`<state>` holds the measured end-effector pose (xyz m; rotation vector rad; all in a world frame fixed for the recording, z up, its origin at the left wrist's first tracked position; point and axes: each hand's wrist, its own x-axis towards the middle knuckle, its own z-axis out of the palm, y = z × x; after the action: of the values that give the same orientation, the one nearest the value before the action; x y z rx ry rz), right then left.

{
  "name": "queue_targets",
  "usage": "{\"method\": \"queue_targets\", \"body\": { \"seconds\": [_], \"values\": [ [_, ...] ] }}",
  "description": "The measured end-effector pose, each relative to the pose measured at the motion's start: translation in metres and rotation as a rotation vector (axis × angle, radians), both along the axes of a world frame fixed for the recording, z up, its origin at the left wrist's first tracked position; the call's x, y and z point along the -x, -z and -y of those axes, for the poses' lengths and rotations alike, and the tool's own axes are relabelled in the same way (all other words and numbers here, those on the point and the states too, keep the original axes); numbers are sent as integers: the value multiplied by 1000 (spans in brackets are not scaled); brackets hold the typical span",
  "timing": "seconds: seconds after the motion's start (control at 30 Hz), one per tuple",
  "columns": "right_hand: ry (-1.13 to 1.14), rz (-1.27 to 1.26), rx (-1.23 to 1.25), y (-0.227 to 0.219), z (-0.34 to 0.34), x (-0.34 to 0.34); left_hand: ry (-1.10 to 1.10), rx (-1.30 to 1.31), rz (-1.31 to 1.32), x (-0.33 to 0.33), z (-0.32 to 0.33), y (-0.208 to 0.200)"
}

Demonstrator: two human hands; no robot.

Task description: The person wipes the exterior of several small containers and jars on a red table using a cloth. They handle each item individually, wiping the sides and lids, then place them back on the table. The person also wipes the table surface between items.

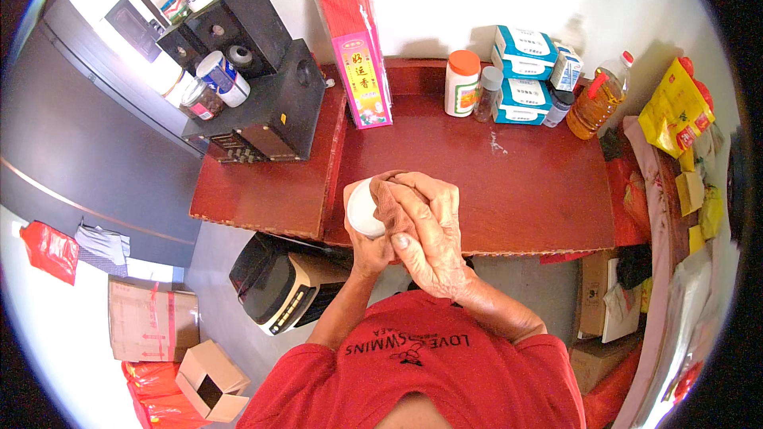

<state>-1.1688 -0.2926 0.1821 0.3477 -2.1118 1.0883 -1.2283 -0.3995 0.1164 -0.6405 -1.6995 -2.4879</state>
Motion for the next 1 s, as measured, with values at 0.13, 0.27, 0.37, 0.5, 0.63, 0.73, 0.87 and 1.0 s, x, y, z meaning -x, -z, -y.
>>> {"method": "queue_targets", "body": {
  "seconds": [0.13, 0.27, 0.37, 0.5, 0.63, 0.73, 0.87, 1.0],
  "values": [
    [-236, 72, 96, -8, -21, 14, 29, 189, -242, -4, 9, -7],
    [-303, 133, -32, -10, -34, 26, 41, 320, -299, -3, 12, -9],
    [-133, 13, -348, -14, -24, 13, 7, 440, -343, 1, 14, -1],
    [-95, -39, -508, -11, -11, -2, 103, 360, -85, 2, 16, 24],
    [-215, -13, -421, -13, -23, 9, 95, 595, -368, 4, 18, 20],
    [-361, 67, -209, -3, -41, 31, 23, 578, -557, -3, 12, -12],
    [-631, 348, 831, 12, -33, 35, -62, 434, -498, -2, 8, -7],
    [-341, 484, 1057, 57, -10, 38, -96, 182, -334, -1, 0, -17]
  ]
}}
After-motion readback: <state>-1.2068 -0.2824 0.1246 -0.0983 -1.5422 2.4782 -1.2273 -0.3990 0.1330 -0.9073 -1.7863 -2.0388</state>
